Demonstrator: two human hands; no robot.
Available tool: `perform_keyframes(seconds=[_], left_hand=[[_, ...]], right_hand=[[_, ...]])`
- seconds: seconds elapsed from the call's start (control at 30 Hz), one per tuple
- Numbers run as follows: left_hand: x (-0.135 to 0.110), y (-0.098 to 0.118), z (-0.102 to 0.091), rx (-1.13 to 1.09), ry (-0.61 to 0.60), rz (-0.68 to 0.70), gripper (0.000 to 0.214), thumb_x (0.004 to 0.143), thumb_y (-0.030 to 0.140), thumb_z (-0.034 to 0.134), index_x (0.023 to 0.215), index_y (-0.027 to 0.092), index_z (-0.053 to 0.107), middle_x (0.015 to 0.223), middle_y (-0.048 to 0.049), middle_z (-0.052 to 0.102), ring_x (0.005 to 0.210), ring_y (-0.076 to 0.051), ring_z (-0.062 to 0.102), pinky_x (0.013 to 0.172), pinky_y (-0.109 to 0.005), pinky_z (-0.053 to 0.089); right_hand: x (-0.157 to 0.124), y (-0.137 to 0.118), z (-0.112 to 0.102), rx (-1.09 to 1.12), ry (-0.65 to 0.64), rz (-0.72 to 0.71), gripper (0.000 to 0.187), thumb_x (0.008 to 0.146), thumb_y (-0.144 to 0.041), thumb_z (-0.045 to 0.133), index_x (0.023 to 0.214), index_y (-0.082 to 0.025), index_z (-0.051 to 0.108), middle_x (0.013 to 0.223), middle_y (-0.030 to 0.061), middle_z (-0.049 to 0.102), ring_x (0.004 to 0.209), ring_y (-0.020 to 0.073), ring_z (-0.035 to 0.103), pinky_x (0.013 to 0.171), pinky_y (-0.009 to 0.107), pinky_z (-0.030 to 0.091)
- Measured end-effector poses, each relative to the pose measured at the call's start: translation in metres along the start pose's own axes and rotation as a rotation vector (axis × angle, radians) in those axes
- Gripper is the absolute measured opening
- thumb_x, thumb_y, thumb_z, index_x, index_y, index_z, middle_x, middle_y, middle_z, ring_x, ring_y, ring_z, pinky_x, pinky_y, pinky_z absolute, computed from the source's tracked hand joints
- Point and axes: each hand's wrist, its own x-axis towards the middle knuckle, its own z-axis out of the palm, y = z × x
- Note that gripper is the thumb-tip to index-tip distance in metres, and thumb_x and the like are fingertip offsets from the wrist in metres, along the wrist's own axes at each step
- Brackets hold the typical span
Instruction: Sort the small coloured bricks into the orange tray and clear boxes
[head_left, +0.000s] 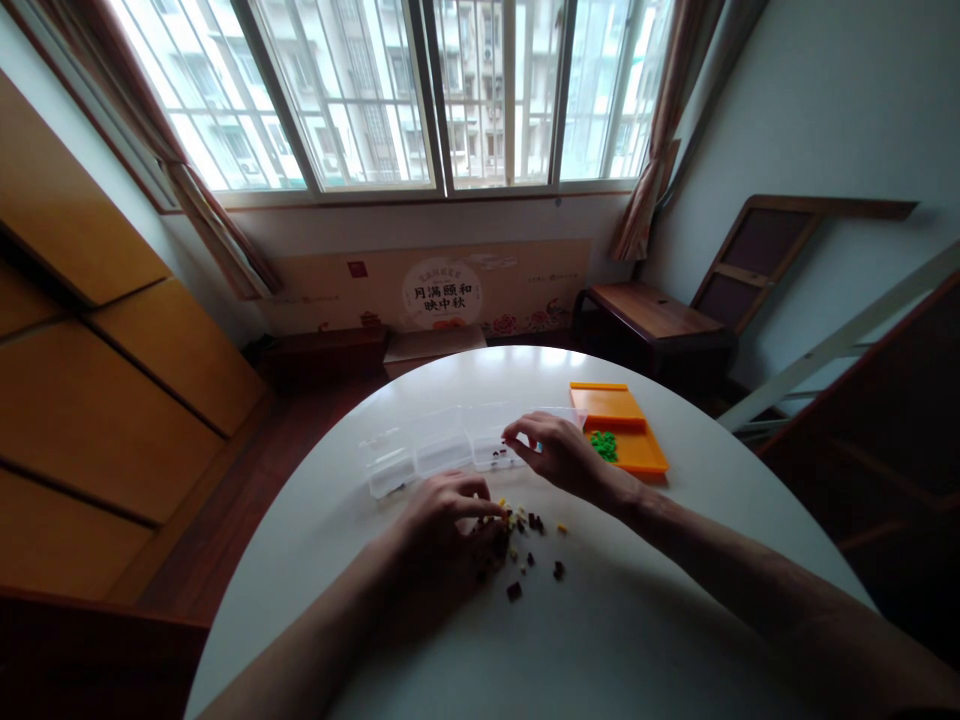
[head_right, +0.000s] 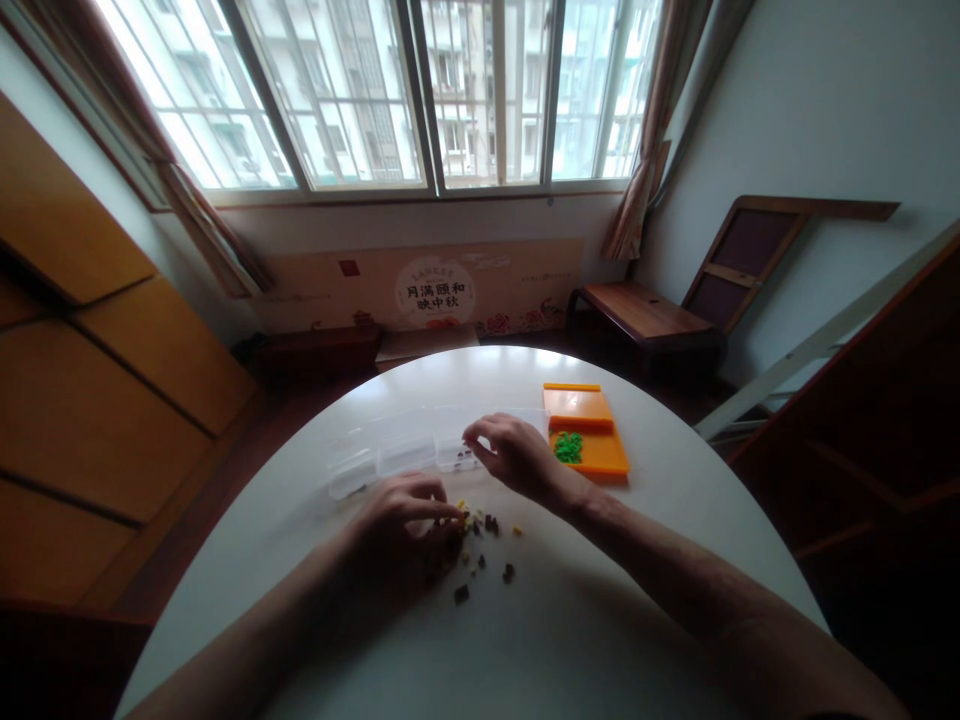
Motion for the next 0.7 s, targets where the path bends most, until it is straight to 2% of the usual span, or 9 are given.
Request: perform_keyframes(seconds=[0.1,0.23,0.43,0.6,0.7], left_hand=[[-0.001,0.0,-0.001,0.012,-0.003,0.006,0.014,0.101,0.03,0.073,0.104,0.03,0.086,0.088,-0.0011,0.077,0.069,-0.011,0.066,0.071,-0.025,0.054],[0.0,0.003,-0.002,0.017,-0.001,-0.009,0.014,0.1,0.031,0.073,0.103,0.03,0.087,0.087,-0.0017,0.077,0.068,-0.012,0.065,0.07,-0.025,0.054],[0.001,0.003,0.0,-0.002,-0.002,-0.015,0.016,0.099,0.028,0.071,0.1,0.029,0.087,0.082,-0.0014,0.075,0.067,-0.013,0.064,0.067,-0.025,0.054],[0.0,0.001,0.002,0.001,-0.01,-0.026,0.015,0.098,0.029,0.073,0.101,0.029,0.087,0.084,-0.0024,0.075,0.068,-0.013,0.064,0.067,-0.025,0.054],[0.002,0.002,0.003,0.0,0.012,-0.017,0.015,0.098,0.028,0.073,0.101,0.03,0.087,0.084,-0.002,0.076,0.066,-0.012,0.064,0.066,-0.025,0.052]], right_hand=[[0.0,0.002,0.0,-0.007,0.001,-0.014,0.01,0.107,-0.021,0.068,0.107,-0.019,0.078,0.094,0.0049,0.078,0.079,0.0163,0.065,0.079,0.031,0.052],[-0.016,-0.003,-0.009,-0.014,-0.032,-0.078,0.015,0.108,-0.019,0.064,0.104,-0.019,0.078,0.094,0.0067,0.078,0.079,0.0173,0.067,0.077,0.031,0.054],[-0.05,-0.007,-0.031,0.077,-0.229,-0.136,0.014,0.104,-0.016,0.066,0.109,-0.023,0.078,0.108,0.0073,0.079,0.094,0.0199,0.074,0.085,0.034,0.06],[-0.062,-0.009,-0.038,0.087,-0.313,-0.117,0.011,0.101,-0.028,0.075,0.11,-0.024,0.079,0.11,0.0064,0.078,0.094,0.0199,0.074,0.085,0.035,0.06],[-0.063,-0.014,-0.036,0.084,-0.348,-0.1,0.015,0.1,-0.037,0.079,0.108,-0.024,0.079,0.11,0.0056,0.077,0.094,0.0193,0.074,0.083,0.033,0.058]])
